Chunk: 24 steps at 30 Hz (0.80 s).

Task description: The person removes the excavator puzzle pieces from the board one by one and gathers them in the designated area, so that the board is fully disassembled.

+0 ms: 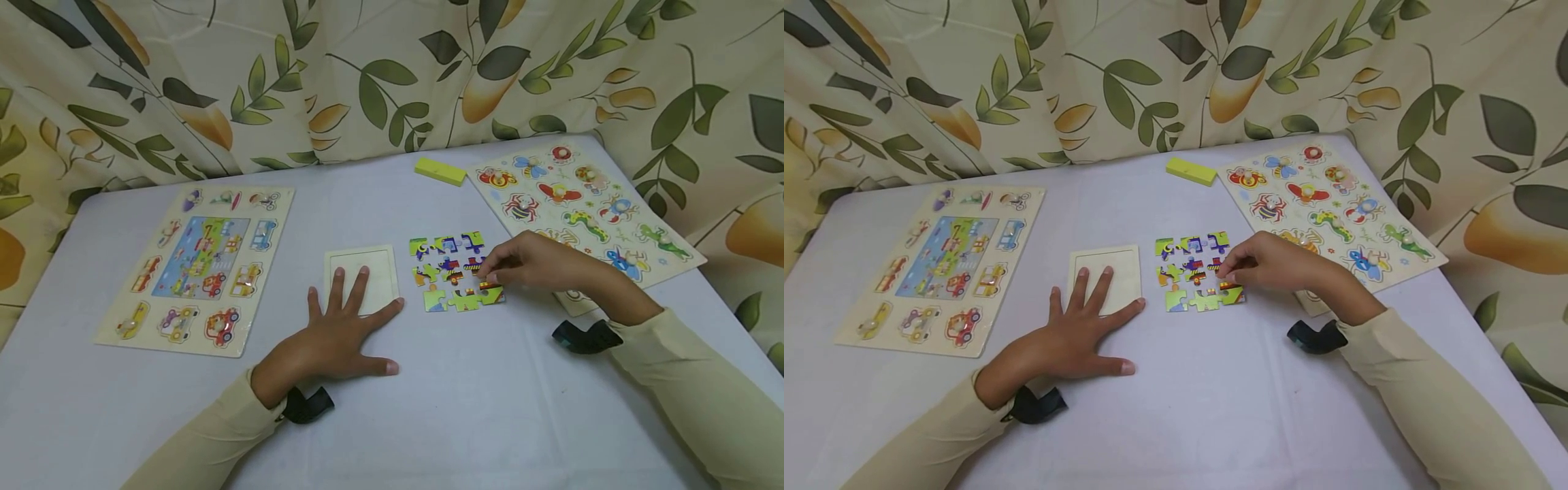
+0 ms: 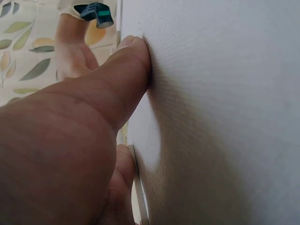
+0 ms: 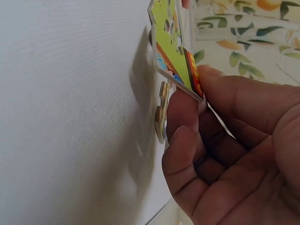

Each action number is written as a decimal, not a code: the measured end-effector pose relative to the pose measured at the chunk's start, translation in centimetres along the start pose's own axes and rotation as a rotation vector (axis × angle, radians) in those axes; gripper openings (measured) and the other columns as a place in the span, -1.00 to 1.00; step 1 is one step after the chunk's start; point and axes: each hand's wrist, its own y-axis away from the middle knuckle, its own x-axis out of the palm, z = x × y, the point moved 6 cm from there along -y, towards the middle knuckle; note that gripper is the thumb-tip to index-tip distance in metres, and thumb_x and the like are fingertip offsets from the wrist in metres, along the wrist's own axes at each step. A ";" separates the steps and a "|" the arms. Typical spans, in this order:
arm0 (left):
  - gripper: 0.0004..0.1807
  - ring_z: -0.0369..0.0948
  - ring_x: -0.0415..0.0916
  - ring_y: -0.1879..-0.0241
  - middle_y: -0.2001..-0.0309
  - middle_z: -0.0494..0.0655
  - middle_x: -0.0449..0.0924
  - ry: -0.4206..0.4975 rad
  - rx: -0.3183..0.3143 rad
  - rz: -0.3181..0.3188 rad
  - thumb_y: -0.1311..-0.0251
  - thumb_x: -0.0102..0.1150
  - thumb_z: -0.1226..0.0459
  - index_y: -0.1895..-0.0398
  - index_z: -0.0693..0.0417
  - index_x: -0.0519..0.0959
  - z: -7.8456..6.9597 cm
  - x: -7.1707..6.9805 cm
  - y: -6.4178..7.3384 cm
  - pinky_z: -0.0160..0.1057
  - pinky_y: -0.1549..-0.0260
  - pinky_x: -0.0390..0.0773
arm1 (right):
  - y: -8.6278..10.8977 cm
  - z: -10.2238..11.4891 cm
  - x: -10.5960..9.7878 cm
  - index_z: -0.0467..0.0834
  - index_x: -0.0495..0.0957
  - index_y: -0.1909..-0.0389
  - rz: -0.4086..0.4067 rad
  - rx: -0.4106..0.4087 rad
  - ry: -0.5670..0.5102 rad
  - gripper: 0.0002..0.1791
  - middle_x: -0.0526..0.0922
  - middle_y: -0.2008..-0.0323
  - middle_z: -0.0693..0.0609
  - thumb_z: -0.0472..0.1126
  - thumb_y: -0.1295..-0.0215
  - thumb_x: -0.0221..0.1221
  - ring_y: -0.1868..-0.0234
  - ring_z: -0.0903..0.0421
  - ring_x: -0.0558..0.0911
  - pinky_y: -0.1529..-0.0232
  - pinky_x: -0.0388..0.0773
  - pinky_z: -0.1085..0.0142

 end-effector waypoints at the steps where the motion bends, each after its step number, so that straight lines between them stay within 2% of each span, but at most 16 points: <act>1: 0.02 0.23 -0.82 -0.38 -0.52 0.06 -0.65 0.002 -0.002 0.001 0.06 0.20 -0.40 -0.50 -0.55 0.03 0.0 0.0 0.0 0.49 -0.11 -0.55 | 0.1 0.0 0.0 -0.14 0.71 0.20 0.004 -0.001 -0.001 -0.86 0.71 0.23 0.08 -0.36 -0.31 0.22 0.18 0.08 0.60 0.08 0.51 0.37; 7: 0.02 0.22 -0.84 -0.37 -0.51 0.06 -0.66 0.000 -0.005 0.003 0.06 0.20 -0.41 -0.51 -0.56 0.01 0.0 0.0 0.0 0.48 -0.11 -0.57 | 0.5 0.1 -0.2 -0.12 0.71 0.23 -0.014 0.002 0.010 -0.87 0.70 0.28 0.09 -0.36 -0.29 0.24 0.23 0.09 0.59 0.14 0.51 0.37; 17: 0.03 0.22 -0.85 -0.37 -0.51 0.05 -0.67 0.005 -0.008 0.004 0.06 0.20 -0.41 -0.51 -0.56 0.01 0.2 0.0 0.0 0.48 -0.10 -0.57 | 0.4 0.1 0.1 -0.10 0.72 0.28 -0.123 -0.011 0.088 -0.87 0.67 0.31 0.09 -0.38 -0.19 0.32 0.32 0.11 0.55 0.27 0.51 0.37; 24: 0.03 0.21 -0.86 -0.37 -0.51 0.03 -0.68 0.009 -0.003 0.006 0.06 0.20 -0.41 -0.50 -0.57 0.00 0.0 0.2 -0.1 0.47 -0.10 -0.59 | 1.1 0.2 -0.6 -0.12 0.72 0.20 -0.188 0.022 0.127 -0.85 0.70 0.22 0.05 -0.31 -0.21 0.33 0.30 0.08 0.53 0.30 0.49 0.35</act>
